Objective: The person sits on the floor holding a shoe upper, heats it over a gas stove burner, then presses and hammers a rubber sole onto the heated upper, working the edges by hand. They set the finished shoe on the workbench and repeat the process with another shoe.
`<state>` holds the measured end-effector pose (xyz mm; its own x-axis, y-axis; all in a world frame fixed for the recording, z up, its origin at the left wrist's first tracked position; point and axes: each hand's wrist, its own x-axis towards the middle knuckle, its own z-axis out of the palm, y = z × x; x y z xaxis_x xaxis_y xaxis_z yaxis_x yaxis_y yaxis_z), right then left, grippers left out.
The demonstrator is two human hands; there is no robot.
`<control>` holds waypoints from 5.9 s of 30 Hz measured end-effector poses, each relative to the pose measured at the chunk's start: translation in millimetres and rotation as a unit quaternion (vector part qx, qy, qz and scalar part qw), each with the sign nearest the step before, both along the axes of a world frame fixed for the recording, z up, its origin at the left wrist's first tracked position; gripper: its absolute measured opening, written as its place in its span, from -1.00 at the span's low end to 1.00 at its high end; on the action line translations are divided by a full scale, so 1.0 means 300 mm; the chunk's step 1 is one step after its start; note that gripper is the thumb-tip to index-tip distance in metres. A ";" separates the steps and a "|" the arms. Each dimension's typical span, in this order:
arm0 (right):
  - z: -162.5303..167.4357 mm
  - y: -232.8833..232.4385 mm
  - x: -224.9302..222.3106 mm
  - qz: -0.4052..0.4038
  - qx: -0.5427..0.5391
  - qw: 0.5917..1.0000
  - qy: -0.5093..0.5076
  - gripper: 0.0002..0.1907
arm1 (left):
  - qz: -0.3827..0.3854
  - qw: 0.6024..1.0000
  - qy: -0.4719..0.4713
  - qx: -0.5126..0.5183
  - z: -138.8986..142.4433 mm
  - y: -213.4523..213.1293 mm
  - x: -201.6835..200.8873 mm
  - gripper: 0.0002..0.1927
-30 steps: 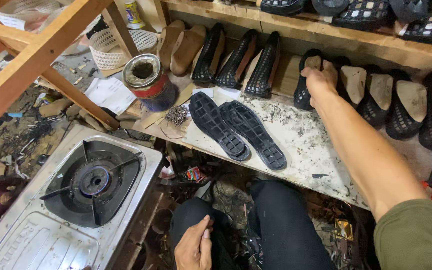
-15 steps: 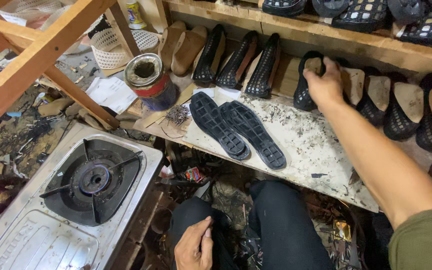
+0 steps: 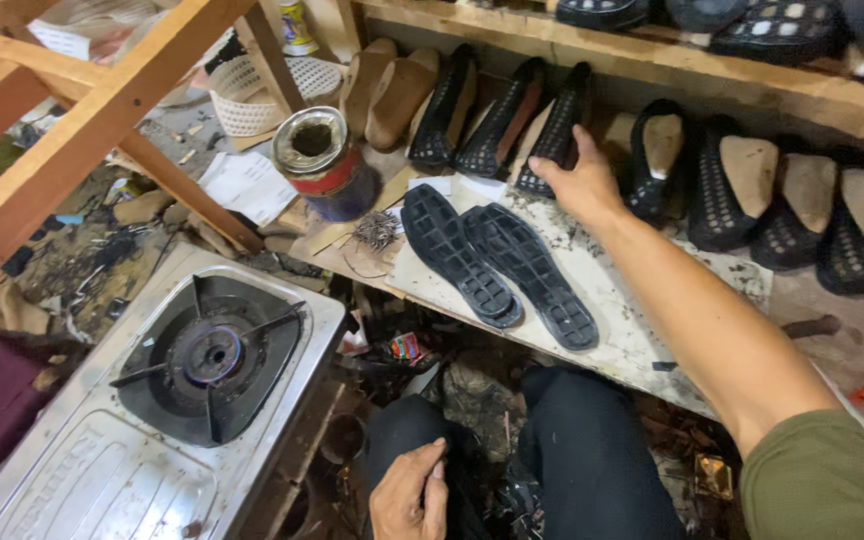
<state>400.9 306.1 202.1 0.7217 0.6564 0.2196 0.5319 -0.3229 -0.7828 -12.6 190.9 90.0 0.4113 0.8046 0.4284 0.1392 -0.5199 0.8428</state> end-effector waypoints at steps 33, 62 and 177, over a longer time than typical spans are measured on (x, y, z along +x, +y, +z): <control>0.081 -0.804 -1.008 0.322 -0.208 0.921 -0.062 -0.47 | -0.083 0.865 -0.286 -0.405 0.181 -0.192 -0.383 -0.34; 0.097 0.685 -1.811 0.461 -0.087 0.880 0.069 -0.71 | 0.021 0.992 -0.109 -0.061 0.072 0.066 -0.597 -0.78; 0.084 0.318 -1.289 0.441 -0.096 0.837 -0.310 -0.73 | -0.003 0.990 -0.056 -0.131 0.149 -0.034 -0.406 -0.76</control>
